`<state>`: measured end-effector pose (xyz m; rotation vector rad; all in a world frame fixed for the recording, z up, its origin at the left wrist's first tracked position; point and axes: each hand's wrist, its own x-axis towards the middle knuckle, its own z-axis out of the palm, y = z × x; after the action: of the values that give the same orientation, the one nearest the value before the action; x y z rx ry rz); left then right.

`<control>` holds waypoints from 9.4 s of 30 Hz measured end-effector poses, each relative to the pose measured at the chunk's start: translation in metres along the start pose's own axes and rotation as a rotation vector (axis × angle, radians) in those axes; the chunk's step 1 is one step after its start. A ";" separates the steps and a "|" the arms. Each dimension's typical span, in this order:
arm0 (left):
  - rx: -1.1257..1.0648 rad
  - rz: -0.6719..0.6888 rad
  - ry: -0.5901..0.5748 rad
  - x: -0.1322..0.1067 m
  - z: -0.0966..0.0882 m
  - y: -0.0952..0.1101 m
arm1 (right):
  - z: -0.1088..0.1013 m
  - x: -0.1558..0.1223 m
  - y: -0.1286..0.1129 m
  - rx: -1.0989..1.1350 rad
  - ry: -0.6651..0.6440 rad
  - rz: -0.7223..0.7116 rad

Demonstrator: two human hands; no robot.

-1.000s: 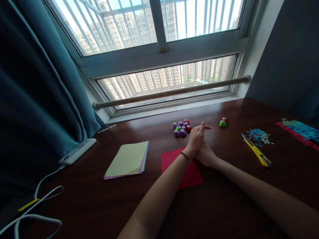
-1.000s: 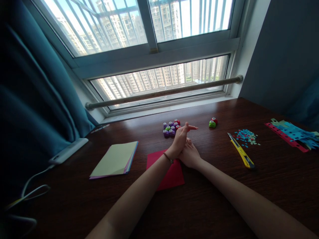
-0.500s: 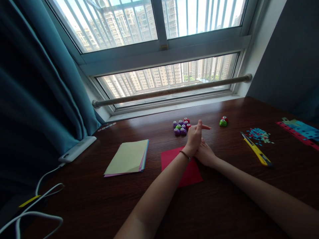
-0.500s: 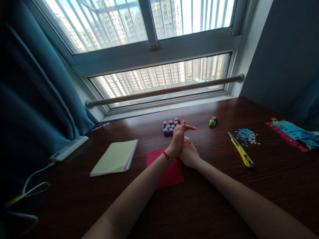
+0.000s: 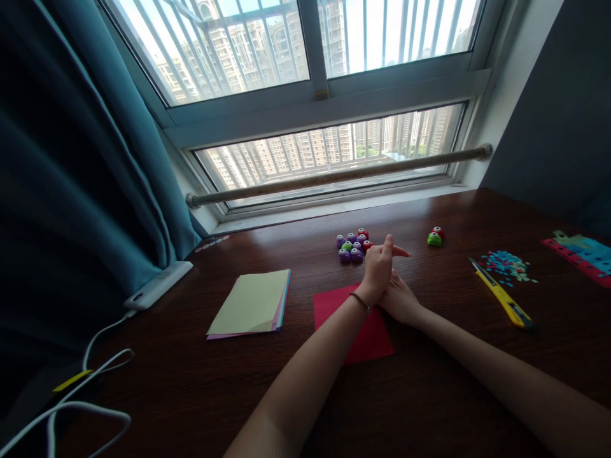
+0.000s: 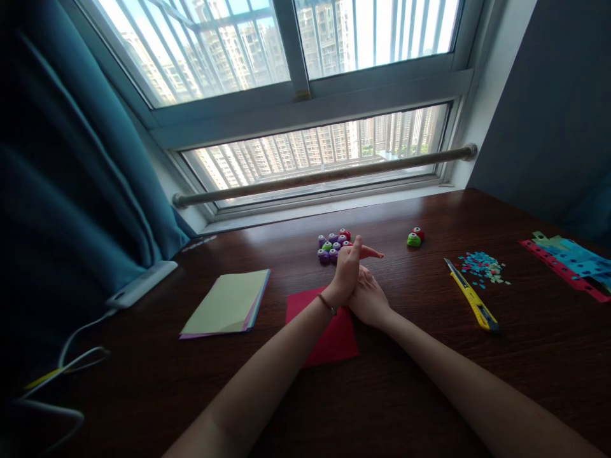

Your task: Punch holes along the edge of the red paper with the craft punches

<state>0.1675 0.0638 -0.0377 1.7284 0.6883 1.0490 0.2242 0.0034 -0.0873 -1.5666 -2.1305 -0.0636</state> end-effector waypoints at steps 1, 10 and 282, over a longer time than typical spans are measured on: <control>0.000 0.004 -0.001 0.000 0.000 0.000 | 0.001 0.000 0.000 0.015 0.007 0.009; 0.048 0.038 0.041 -0.008 0.000 0.012 | 0.001 0.000 0.000 0.106 0.067 0.070; 1.145 0.134 -0.248 -0.129 -0.139 -0.012 | -0.029 -0.008 -0.018 0.783 0.016 0.379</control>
<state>-0.0158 0.0245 -0.0692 2.8407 1.1327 0.4735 0.2199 -0.0192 -0.0613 -1.4103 -1.5067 0.7806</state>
